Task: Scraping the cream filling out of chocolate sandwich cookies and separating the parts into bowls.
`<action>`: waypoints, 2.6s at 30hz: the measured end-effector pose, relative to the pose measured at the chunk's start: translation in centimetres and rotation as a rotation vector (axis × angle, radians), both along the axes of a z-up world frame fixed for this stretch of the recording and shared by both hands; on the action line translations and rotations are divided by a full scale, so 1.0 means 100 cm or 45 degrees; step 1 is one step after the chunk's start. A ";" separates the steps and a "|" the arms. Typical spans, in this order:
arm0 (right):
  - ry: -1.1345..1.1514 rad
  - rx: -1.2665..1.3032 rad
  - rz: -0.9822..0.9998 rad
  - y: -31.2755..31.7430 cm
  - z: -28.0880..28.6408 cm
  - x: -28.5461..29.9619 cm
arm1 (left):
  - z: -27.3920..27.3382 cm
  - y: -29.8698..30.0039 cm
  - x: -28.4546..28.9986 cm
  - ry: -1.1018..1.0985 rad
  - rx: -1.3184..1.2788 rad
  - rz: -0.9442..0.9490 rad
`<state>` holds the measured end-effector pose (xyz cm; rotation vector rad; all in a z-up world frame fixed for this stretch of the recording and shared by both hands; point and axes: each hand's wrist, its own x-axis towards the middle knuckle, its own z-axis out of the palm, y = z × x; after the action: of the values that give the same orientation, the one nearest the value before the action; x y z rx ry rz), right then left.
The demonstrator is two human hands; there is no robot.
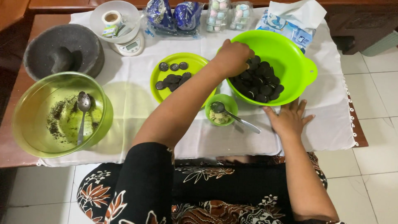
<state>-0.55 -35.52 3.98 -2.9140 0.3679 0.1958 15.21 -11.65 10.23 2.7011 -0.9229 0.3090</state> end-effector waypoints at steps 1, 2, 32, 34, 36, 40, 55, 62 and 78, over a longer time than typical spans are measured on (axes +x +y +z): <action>0.000 0.001 -0.005 0.005 0.006 -0.002 | -0.009 -0.014 0.008 0.000 0.001 -0.005; 0.029 0.026 -0.049 0.010 0.013 -0.004 | -0.018 -0.029 0.015 0.090 0.078 -0.044; 0.037 0.050 -0.055 0.008 0.013 -0.003 | 0.052 -0.026 -0.053 0.253 -0.976 -0.184; 0.006 -0.002 -0.019 0.005 0.008 0.000 | 0.061 0.002 -0.077 0.170 -1.192 -0.230; 0.026 -0.009 -0.021 0.004 0.008 0.001 | 0.065 0.036 -0.099 0.372 -1.453 -0.182; 0.107 0.043 -0.072 0.016 0.024 -0.006 | 0.008 0.094 -0.106 0.562 -1.911 -0.085; 0.042 0.014 -0.065 0.001 -0.001 -0.002 | -0.100 0.146 -0.084 0.817 -2.750 -0.302; -0.403 0.199 -0.212 -0.017 -0.005 0.000 | -0.095 0.143 -0.087 0.880 -2.831 -0.305; -1.122 0.873 -0.076 -0.069 -0.085 0.021 | -0.096 0.144 -0.089 0.874 -2.855 -0.217</action>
<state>1.59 -42.46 -4.54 -2.0379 0.1732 -0.7837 6.27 2.71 0.65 0.5009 -0.1108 0.1236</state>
